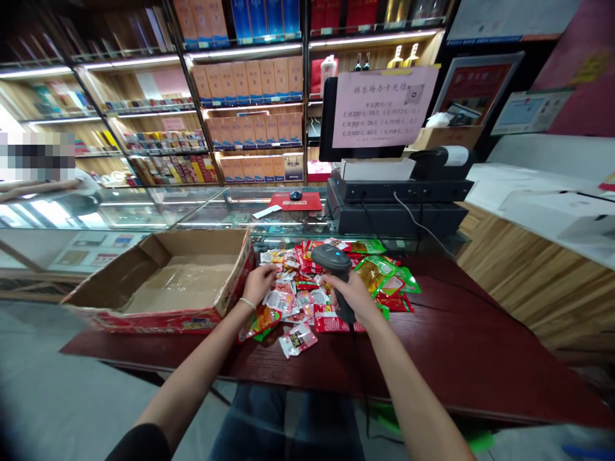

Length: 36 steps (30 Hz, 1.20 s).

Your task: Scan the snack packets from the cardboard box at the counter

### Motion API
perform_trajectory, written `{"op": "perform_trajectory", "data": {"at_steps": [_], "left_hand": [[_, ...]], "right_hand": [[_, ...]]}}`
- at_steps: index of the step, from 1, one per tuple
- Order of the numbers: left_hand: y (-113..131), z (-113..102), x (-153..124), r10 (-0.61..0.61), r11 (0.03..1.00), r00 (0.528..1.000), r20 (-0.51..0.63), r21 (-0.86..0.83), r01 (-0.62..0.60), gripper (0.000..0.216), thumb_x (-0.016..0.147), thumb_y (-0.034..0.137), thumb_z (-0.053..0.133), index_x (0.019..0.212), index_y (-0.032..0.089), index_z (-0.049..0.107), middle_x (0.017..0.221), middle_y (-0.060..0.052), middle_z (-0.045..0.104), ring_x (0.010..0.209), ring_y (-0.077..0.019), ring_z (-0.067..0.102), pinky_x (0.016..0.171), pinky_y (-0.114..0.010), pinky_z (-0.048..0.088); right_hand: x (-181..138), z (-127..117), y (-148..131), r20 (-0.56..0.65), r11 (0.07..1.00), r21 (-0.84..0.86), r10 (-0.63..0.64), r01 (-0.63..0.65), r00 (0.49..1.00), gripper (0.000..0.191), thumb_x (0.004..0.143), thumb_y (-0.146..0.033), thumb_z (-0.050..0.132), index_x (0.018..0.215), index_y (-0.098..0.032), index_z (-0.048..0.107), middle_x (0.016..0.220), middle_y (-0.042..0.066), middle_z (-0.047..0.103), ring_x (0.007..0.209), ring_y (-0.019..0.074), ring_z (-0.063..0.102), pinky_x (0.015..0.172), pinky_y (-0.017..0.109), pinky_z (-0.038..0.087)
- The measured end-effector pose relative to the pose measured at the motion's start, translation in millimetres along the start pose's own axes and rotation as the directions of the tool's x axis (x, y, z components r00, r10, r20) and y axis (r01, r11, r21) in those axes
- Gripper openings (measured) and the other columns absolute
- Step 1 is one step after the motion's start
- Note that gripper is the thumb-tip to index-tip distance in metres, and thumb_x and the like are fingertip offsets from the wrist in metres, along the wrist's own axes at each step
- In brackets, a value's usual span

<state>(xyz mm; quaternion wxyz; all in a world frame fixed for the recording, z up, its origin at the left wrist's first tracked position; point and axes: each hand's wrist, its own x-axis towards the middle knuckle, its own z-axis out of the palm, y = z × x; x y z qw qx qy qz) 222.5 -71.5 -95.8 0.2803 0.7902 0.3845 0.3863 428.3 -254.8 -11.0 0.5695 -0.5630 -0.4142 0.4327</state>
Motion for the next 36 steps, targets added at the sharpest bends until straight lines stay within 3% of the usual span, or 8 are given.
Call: {"op": "perform_trajectory", "data": {"at_steps": [4, 9, 13, 17, 23, 28, 36], "left_hand": [[-10.2, 5.4, -3.3, 0.048, 0.997, 0.996, 0.077, 0.062, -0.053, 0.026, 0.087, 0.019, 0.052, 0.103, 0.02, 0.072, 0.115, -0.009, 0.07, 0.118, -0.0222, 0.06, 0.104, -0.039, 0.043], [-6.5, 5.2, -8.5, 0.084, 0.996, 0.996, -0.014, -0.027, -0.084, 0.028, 0.088, 0.021, 0.052, 0.11, 0.018, 0.07, 0.12, -0.01, 0.068, 0.12, -0.023, 0.057, 0.108, -0.042, 0.039], [10.0, 0.9, -3.8, 0.058, 0.98, 0.99, -0.128, -0.18, -0.08, 0.028, 0.089, 0.023, 0.051, 0.111, 0.021, 0.069, 0.117, -0.008, 0.068, 0.114, -0.0222, 0.061, 0.102, -0.04, 0.044], [24.9, 8.1, 17.8, -0.001, 0.941, 0.986, -0.169, -0.334, -0.056, 0.025, 0.088, 0.027, 0.054, 0.107, 0.021, 0.069, 0.109, -0.008, 0.07, 0.104, -0.0212, 0.064, 0.094, -0.036, 0.049], [16.8, 25.6, 29.1, -0.156, 0.859, 0.966, -0.207, -0.512, 0.028, 0.027, 0.087, 0.034, 0.056, 0.104, 0.018, 0.067, 0.099, -0.008, 0.07, 0.087, -0.0191, 0.066, 0.076, -0.031, 0.053], [11.4, 20.0, 19.6, -0.187, 0.853, 0.95, -0.249, -0.52, 0.032, 0.028, 0.086, 0.038, 0.058, 0.103, 0.017, 0.067, 0.098, -0.007, 0.07, 0.088, -0.0183, 0.065, 0.078, -0.029, 0.052], [16.5, 23.1, 11.2, -0.092, 0.902, 0.974, -0.205, -0.431, -0.005, 0.028, 0.088, 0.038, 0.058, 0.105, 0.018, 0.066, 0.101, -0.008, 0.07, 0.091, -0.0199, 0.066, 0.078, -0.032, 0.053]], "right_hand": [[6.0, 2.1, 5.4, -0.007, 1.0, 0.015, -0.005, 0.005, 1.0, 0.026, 0.078, -0.043, 0.067, 0.079, -0.017, 0.061, 0.039, -0.003, 0.054, 0.032, 0.0102, 0.044, 0.035, 0.021, 0.036], [7.4, 0.1, 9.2, -0.002, 0.999, 0.03, -0.015, 0.015, 1.0, 0.027, 0.079, -0.043, 0.067, 0.081, -0.016, 0.063, 0.041, -0.003, 0.055, 0.033, 0.0102, 0.045, 0.036, 0.021, 0.037], [11.4, -11.1, 9.0, -0.037, 0.998, 0.029, -0.056, 0.057, 0.998, 0.028, 0.082, -0.043, 0.066, 0.082, -0.015, 0.065, 0.041, -0.002, 0.055, 0.033, 0.0099, 0.045, 0.037, 0.021, 0.038], [24.2, -21.1, 9.8, -0.111, 0.994, 0.033, -0.103, 0.107, 0.988, 0.028, 0.081, -0.044, 0.066, 0.081, -0.017, 0.066, 0.041, -0.003, 0.054, 0.034, 0.0103, 0.046, 0.036, 0.021, 0.037], [39.2, -36.1, 23.2, -0.236, 0.992, 0.005, -0.12, 0.125, 0.964, 0.03, 0.076, -0.047, 0.07, 0.075, -0.018, 0.065, 0.043, -0.002, 0.054, 0.036, 0.0109, 0.046, 0.038, 0.022, 0.036], [37.2, -47.9, 36.1, -0.32, 0.991, 0.084, -0.069, 0.1, 0.945, 0.03, 0.075, -0.046, 0.072, 0.078, -0.018, 0.064, 0.045, -0.002, 0.056, 0.037, 0.011, 0.046, 0.038, 0.022, 0.037], [33.2, -51.2, 37.9, -0.289, 0.99, 0.065, -0.099, 0.123, 0.952, 0.03, 0.078, -0.046, 0.07, 0.078, -0.016, 0.065, 0.044, -0.001, 0.056, 0.036, 0.0106, 0.046, 0.038, 0.022, 0.036]]}}
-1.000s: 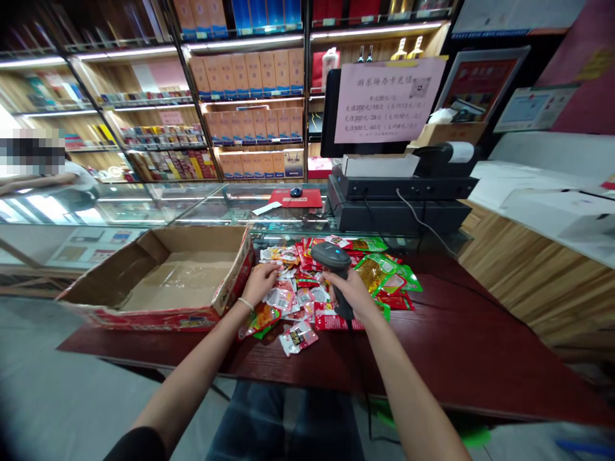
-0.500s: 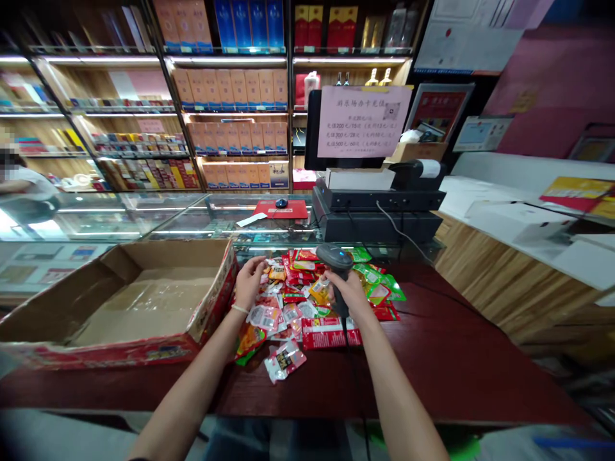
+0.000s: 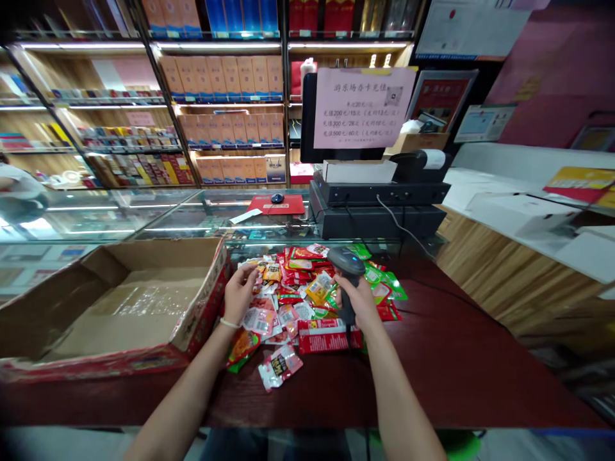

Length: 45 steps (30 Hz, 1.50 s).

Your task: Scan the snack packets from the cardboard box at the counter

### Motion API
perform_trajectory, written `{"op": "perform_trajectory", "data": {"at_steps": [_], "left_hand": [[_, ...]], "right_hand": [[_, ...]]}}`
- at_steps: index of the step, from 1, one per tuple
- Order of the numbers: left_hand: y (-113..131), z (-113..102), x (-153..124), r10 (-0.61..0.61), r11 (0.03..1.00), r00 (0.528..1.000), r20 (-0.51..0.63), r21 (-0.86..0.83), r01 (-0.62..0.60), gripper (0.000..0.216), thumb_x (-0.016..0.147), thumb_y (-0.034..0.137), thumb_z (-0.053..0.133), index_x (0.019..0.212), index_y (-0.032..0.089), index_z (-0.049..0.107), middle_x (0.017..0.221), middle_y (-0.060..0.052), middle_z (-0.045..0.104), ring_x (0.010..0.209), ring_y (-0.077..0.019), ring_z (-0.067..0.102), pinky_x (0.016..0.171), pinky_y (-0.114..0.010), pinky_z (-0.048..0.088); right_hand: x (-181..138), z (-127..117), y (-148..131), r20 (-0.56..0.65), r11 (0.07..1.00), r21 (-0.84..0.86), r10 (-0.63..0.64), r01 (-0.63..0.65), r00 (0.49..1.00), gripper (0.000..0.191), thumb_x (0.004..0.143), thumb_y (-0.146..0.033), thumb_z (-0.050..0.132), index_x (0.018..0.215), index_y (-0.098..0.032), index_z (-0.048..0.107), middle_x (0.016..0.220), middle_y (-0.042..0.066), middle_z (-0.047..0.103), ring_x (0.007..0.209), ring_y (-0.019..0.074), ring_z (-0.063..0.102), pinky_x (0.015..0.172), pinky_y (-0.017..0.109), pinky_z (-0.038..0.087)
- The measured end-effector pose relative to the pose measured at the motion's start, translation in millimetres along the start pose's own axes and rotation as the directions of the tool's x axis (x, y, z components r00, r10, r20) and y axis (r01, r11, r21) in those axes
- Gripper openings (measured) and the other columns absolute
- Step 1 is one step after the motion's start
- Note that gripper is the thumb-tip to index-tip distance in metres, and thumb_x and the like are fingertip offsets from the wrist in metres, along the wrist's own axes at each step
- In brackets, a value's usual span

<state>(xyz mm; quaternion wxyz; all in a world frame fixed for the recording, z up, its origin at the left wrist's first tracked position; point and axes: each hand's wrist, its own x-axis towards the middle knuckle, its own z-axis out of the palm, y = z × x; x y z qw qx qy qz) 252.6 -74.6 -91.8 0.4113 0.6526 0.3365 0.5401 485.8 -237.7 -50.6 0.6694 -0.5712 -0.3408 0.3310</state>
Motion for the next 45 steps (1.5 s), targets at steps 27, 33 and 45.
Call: {"op": "perform_trajectory", "data": {"at_steps": [27, 33, 45], "left_hand": [[29.2, 69.7, 19.4, -0.015, 0.981, 0.994, 0.105, -0.189, 0.035, 0.029, 0.088, 0.039, 0.057, 0.11, 0.022, 0.065, 0.108, -0.006, 0.07, 0.102, -0.0217, 0.066, 0.093, -0.036, 0.051], [0.2, 25.8, 15.1, -0.362, 0.685, 0.928, 0.091, -0.649, 0.331, 0.033, 0.089, 0.042, 0.056, 0.114, 0.022, 0.058, 0.114, -0.008, 0.068, 0.104, -0.0182, 0.066, 0.09, -0.035, 0.054], [-1.6, 24.7, 1.3, -0.331, 0.629, 0.927, 0.178, -0.69, 0.358, 0.043, 0.091, 0.048, 0.05, 0.123, 0.02, 0.057, 0.12, -0.013, 0.066, 0.118, -0.0227, 0.06, 0.099, -0.04, 0.049]], "right_hand": [[-7.8, -7.7, -16.6, -0.047, 0.996, 0.075, -0.036, 0.04, 0.998, 0.027, 0.079, -0.045, 0.068, 0.081, -0.018, 0.064, 0.043, -0.003, 0.054, 0.036, 0.0112, 0.045, 0.039, 0.023, 0.036], [-15.3, 24.5, 2.0, 0.184, 0.994, -0.064, 0.099, -0.088, 0.978, 0.032, 0.076, -0.049, 0.07, 0.078, -0.018, 0.064, 0.04, -0.002, 0.054, 0.034, 0.0123, 0.046, 0.038, 0.024, 0.038], [-30.8, 60.8, 18.0, 0.284, 0.957, -0.272, 0.183, -0.103, 0.941, 0.029, 0.068, -0.044, 0.076, 0.079, -0.021, 0.064, 0.042, -0.004, 0.054, 0.036, 0.013, 0.047, 0.039, 0.025, 0.038]]}}
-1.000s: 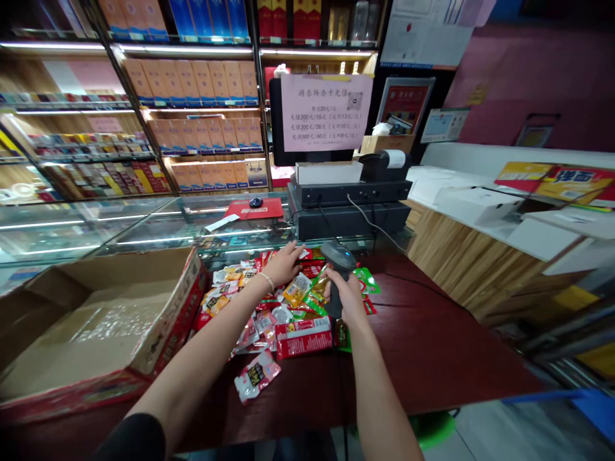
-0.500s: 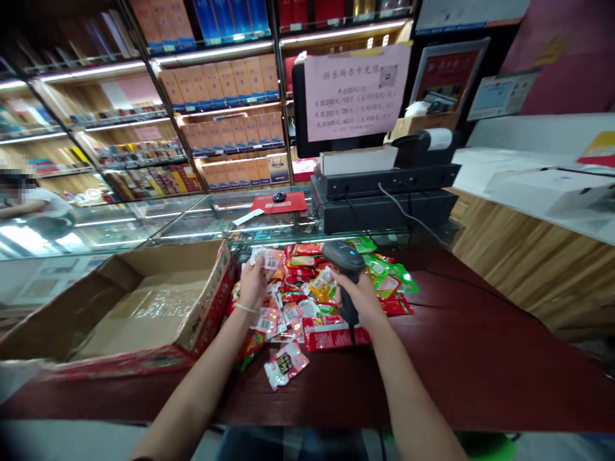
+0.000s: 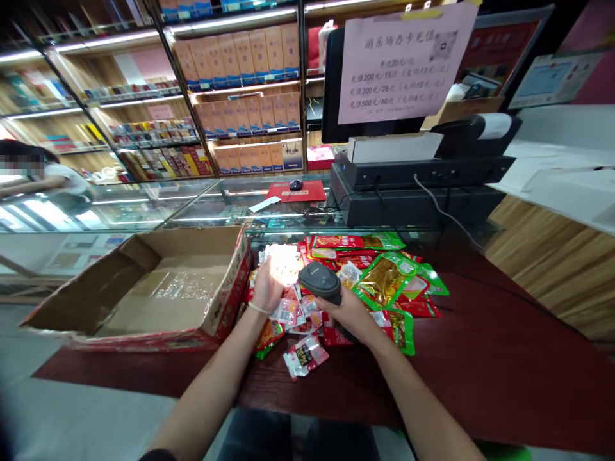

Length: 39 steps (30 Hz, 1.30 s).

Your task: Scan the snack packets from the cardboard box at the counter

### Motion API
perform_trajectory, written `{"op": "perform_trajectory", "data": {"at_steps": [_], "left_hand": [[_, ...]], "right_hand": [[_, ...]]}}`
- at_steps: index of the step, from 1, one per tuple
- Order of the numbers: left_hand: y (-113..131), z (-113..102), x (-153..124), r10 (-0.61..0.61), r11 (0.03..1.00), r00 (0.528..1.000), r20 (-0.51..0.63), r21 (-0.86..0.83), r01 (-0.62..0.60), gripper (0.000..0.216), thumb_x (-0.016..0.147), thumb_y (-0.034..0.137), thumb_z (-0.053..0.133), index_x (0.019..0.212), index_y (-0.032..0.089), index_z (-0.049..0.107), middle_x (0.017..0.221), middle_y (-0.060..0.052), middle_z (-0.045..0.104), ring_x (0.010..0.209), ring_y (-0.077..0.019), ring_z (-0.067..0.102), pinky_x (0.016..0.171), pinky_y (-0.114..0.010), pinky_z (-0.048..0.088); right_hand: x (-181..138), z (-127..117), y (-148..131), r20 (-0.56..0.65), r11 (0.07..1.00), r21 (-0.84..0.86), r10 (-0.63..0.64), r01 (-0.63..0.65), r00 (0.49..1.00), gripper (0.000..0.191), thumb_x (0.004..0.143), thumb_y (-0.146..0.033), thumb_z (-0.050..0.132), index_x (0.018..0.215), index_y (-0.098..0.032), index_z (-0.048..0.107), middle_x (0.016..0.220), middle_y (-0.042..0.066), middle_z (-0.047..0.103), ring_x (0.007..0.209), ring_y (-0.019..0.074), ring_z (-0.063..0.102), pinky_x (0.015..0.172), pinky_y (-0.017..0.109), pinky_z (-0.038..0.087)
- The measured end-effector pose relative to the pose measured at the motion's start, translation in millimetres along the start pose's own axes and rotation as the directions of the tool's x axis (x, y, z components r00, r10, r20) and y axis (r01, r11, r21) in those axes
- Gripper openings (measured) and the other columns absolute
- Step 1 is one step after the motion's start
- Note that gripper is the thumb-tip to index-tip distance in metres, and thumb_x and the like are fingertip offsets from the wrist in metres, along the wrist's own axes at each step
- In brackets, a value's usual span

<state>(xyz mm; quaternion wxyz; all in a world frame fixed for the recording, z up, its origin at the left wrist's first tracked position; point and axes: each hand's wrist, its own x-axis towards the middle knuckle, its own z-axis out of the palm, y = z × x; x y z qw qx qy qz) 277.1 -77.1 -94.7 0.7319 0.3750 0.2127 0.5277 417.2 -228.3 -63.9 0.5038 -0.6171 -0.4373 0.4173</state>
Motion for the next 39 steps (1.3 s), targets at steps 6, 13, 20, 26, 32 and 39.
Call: {"op": "perform_trajectory", "data": {"at_steps": [6, 13, 20, 26, 32, 39], "left_hand": [[-2.5, 5.1, -3.4, 0.017, 0.992, 0.999, -0.035, 0.122, -0.012, 0.044, 0.082, 0.036, 0.066, 0.122, 0.025, 0.053, 0.116, -0.006, 0.067, 0.108, -0.0176, 0.064, 0.093, -0.033, 0.051], [28.2, 45.1, -18.4, 0.117, 0.987, 0.993, 0.01, 0.11, -0.117, 0.041, 0.075, 0.033, 0.073, 0.108, 0.02, 0.054, 0.1, -0.004, 0.07, 0.081, -0.0139, 0.068, 0.074, -0.026, 0.056], [158.5, 47.1, -43.3, 0.287, 0.816, 0.932, 0.222, 0.453, -0.359, 0.032, 0.078, 0.036, 0.07, 0.103, 0.018, 0.06, 0.078, -0.002, 0.07, 0.071, -0.0159, 0.067, 0.067, -0.026, 0.055], [244.2, -85.8, -0.4, 0.503, 0.198, 0.862, 0.068, 0.961, -0.192, 0.019, 0.077, 0.029, 0.067, 0.093, 0.018, 0.069, 0.084, -0.006, 0.073, 0.084, -0.0235, 0.069, 0.079, -0.032, 0.052], [260.1, -165.2, 14.9, 0.278, 0.101, 0.958, -0.072, 0.994, 0.045, 0.034, 0.068, 0.014, 0.069, 0.101, 0.013, 0.07, 0.103, -0.015, 0.072, 0.097, -0.0266, 0.068, 0.091, -0.036, 0.05], [249.6, -114.7, 4.9, 0.117, -0.033, 0.984, 0.134, 0.991, -0.131, 0.033, 0.083, 0.03, 0.056, 0.112, 0.017, 0.068, 0.113, -0.008, 0.071, 0.104, -0.0226, 0.066, 0.097, -0.035, 0.048]], "right_hand": [[1.2, -4.4, -2.7, -0.002, 0.999, 0.044, -0.031, 0.031, 1.0, 0.034, 0.069, -0.048, 0.075, 0.083, -0.019, 0.065, 0.042, -0.004, 0.055, 0.036, 0.0132, 0.048, 0.041, 0.026, 0.039], [2.6, -9.2, -20.5, -0.012, 0.978, 0.19, -0.084, 0.085, 0.996, 0.031, 0.077, -0.049, 0.07, 0.079, -0.019, 0.063, 0.039, -0.004, 0.052, 0.034, 0.0116, 0.045, 0.038, 0.023, 0.037], [8.8, 5.1, -51.6, 0.056, 0.976, 0.146, -0.17, 0.161, 0.984, 0.032, 0.079, -0.047, 0.07, 0.082, -0.015, 0.066, 0.044, -0.001, 0.057, 0.037, 0.0116, 0.049, 0.04, 0.023, 0.039], [16.5, 40.7, -61.8, 0.121, 0.974, 0.169, -0.174, 0.152, 0.977, 0.033, 0.077, -0.047, 0.072, 0.082, -0.015, 0.066, 0.044, 0.0, 0.057, 0.037, 0.0126, 0.05, 0.039, 0.024, 0.04], [27.9, 68.1, -66.2, 0.149, 0.969, 0.222, -0.143, 0.108, 0.978, 0.035, 0.071, -0.048, 0.076, 0.078, -0.015, 0.066, 0.042, 0.0, 0.056, 0.036, 0.0123, 0.048, 0.038, 0.023, 0.04], [31.8, 37.0, -53.0, 0.066, 0.969, 0.172, -0.192, 0.178, 0.979, 0.029, 0.077, -0.044, 0.071, 0.079, -0.016, 0.065, 0.044, -0.001, 0.057, 0.034, 0.0111, 0.048, 0.038, 0.023, 0.039]]}}
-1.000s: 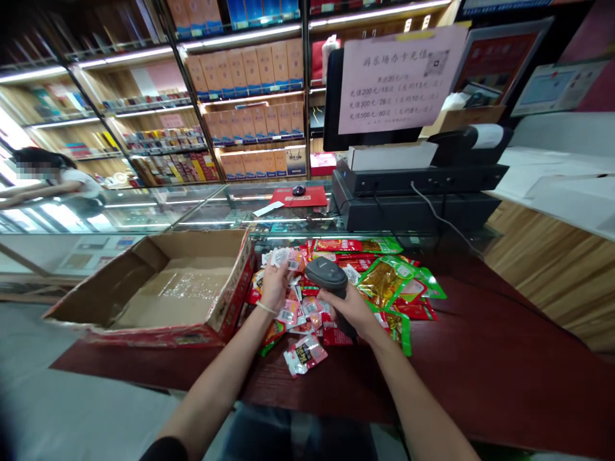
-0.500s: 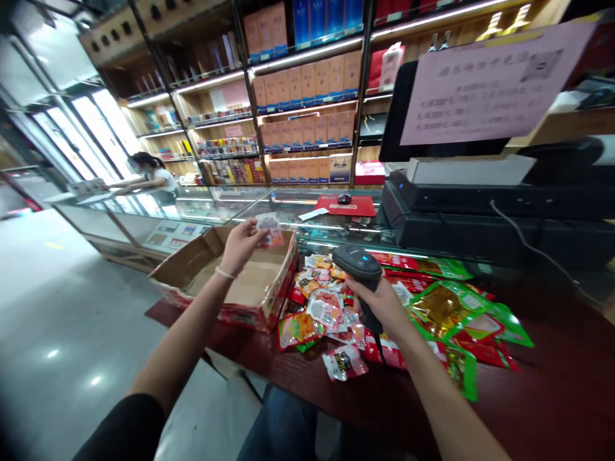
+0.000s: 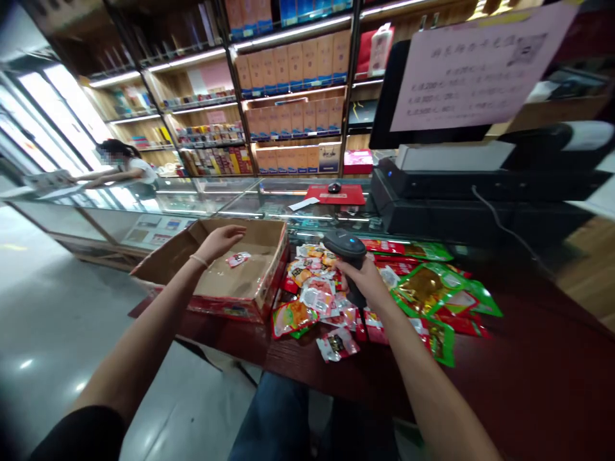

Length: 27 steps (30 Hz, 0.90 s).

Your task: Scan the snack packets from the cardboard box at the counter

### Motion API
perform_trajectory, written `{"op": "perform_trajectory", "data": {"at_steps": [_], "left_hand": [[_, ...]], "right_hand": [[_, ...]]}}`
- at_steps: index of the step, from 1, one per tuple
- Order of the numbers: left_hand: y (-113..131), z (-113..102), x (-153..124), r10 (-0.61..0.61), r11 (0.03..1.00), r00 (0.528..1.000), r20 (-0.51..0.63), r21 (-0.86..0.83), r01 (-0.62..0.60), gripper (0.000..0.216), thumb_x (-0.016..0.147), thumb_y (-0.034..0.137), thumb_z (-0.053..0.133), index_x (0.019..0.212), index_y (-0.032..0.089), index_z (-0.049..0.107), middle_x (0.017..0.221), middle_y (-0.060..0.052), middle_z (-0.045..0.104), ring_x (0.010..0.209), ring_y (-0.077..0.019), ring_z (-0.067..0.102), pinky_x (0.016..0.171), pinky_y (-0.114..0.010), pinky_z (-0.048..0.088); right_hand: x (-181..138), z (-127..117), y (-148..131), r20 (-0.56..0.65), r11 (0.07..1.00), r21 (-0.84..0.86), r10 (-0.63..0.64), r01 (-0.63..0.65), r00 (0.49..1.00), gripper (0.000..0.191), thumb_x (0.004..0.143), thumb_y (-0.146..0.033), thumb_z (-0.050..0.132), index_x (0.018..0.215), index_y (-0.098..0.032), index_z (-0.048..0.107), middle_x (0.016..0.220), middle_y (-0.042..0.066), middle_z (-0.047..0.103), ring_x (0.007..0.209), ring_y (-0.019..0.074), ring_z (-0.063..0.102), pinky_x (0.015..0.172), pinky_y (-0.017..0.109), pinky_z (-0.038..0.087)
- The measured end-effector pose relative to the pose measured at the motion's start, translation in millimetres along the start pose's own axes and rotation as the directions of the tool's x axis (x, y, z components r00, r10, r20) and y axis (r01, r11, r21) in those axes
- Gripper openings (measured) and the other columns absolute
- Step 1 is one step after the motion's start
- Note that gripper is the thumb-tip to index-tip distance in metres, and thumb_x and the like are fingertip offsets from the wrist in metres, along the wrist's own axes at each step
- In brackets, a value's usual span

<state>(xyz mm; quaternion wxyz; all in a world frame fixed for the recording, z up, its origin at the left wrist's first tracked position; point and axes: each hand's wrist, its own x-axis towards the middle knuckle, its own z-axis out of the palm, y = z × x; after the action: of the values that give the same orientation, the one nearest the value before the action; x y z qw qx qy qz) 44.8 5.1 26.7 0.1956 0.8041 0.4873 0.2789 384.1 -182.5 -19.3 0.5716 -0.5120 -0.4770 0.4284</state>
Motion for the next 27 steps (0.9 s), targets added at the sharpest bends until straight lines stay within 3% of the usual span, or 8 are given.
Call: {"op": "perform_trajectory", "data": {"at_steps": [5, 8, 11, 16, 20, 23, 27], "left_hand": [[80.5, 29.4, -4.1, 0.227, 0.973, 0.974, 0.015, -0.055, -0.226, 0.031, 0.087, 0.033, 0.053, 0.112, 0.022, 0.068, 0.114, -0.004, 0.071, 0.105, -0.0214, 0.065, 0.095, -0.034, 0.049], [126.1, 63.4, -6.8, 0.291, 0.955, 0.956, 0.044, -0.061, -0.289, 0.028, 0.088, 0.031, 0.053, 0.111, 0.022, 0.068, 0.109, -0.004, 0.072, 0.1, -0.0209, 0.067, 0.092, -0.034, 0.05], [160.1, 108.1, -7.2, 0.347, 0.937, 0.935, 0.078, -0.079, -0.341, 0.027, 0.089, 0.028, 0.054, 0.111, 0.021, 0.068, 0.107, -0.004, 0.073, 0.099, -0.021, 0.067, 0.09, -0.034, 0.051], [192.0, 189.0, -8.3, 0.416, 0.907, 0.896, 0.152, -0.14, -0.397, 0.027, 0.086, 0.023, 0.058, 0.111, 0.019, 0.067, 0.105, -0.007, 0.073, 0.096, -0.0216, 0.067, 0.086, -0.033, 0.051], [208.2, 239.8, -12.7, 0.441, 0.897, 0.868, 0.229, -0.138, -0.42, 0.026, 0.085, 0.026, 0.06, 0.11, 0.019, 0.066, 0.101, -0.006, 0.072, 0.093, -0.0208, 0.067, 0.083, -0.03, 0.051], [223.0, 263.1, -18.9, 0.482, 0.873, 0.837, 0.259, -0.064, -0.483, 0.032, 0.088, 0.028, 0.057, 0.119, 0.019, 0.061, 0.108, -0.008, 0.07, 0.098, -0.0218, 0.064, 0.085, -0.031, 0.05], [243.5, 277.7, -32.8, 0.455, 0.813, 0.823, 0.34, 0.218, -0.54, 0.043, 0.09, 0.019, 0.049, 0.133, 0.016, 0.049, 0.11, -0.014, 0.064, 0.104, -0.0266, 0.06, 0.083, -0.036, 0.05]], "right_hand": [[-8.0, -42.7, -0.5, -0.109, 1.0, 0.028, 0.006, -0.003, 0.994, 0.029, 0.077, -0.045, 0.07, 0.076, -0.016, 0.064, 0.041, -0.002, 0.054, 0.034, 0.0114, 0.047, 0.037, 0.023, 0.039], [-15.0, -68.1, -0.7, -0.197, 0.999, 0.04, 0.012, -0.004, 0.98, 0.028, 0.075, -0.043, 0.071, 0.079, -0.017, 0.064, 0.046, -0.002, 0.058, 0.035, 0.0104, 0.047, 0.036, 0.022, 0.038], [-23.3, -93.6, 2.9, -0.274, 0.998, 0.056, -0.02, 0.037, 0.962, 0.029, 0.073, -0.041, 0.073, 0.089, -0.019, 0.063, 0.065, 0.0, 0.067, 0.038, 0.009, 0.049, 0.036, 0.022, 0.038], [-36.8, -131.9, 15.3, -0.351, 0.999, 0.026, -0.013, 0.024, 0.936, 0.028, 0.074, -0.042, 0.072, 0.087, -0.019, 0.062, 0.055, -0.002, 0.062, 0.037, 0.0107, 0.049, 0.036, 0.022, 0.039], [-42.0, -146.2, 19.3, -0.397, 0.997, 0.062, -0.013, 0.041, 0.918, 0.028, 0.075, -0.042, 0.072, 0.092, -0.021, 0.063, 0.055, -0.003, 0.061, 0.039, 0.0112, 0.05, 0.037, 0.022, 0.04], [-43.8, -147.8, 17.1, -0.393, 0.996, 0.073, -0.022, 0.054, 0.919, 0.028, 0.078, -0.041, 0.07, 0.095, -0.021, 0.064, 0.051, -0.004, 0.058, 0.039, 0.0119, 0.05, 0.038, 0.022, 0.04], [-46.4, -146.1, 13.7, -0.38, 0.996, 0.067, -0.025, 0.055, 0.924, 0.026, 0.079, -0.042, 0.069, 0.094, -0.02, 0.065, 0.047, -0.004, 0.055, 0.038, 0.012, 0.048, 0.038, 0.023, 0.04]]}}
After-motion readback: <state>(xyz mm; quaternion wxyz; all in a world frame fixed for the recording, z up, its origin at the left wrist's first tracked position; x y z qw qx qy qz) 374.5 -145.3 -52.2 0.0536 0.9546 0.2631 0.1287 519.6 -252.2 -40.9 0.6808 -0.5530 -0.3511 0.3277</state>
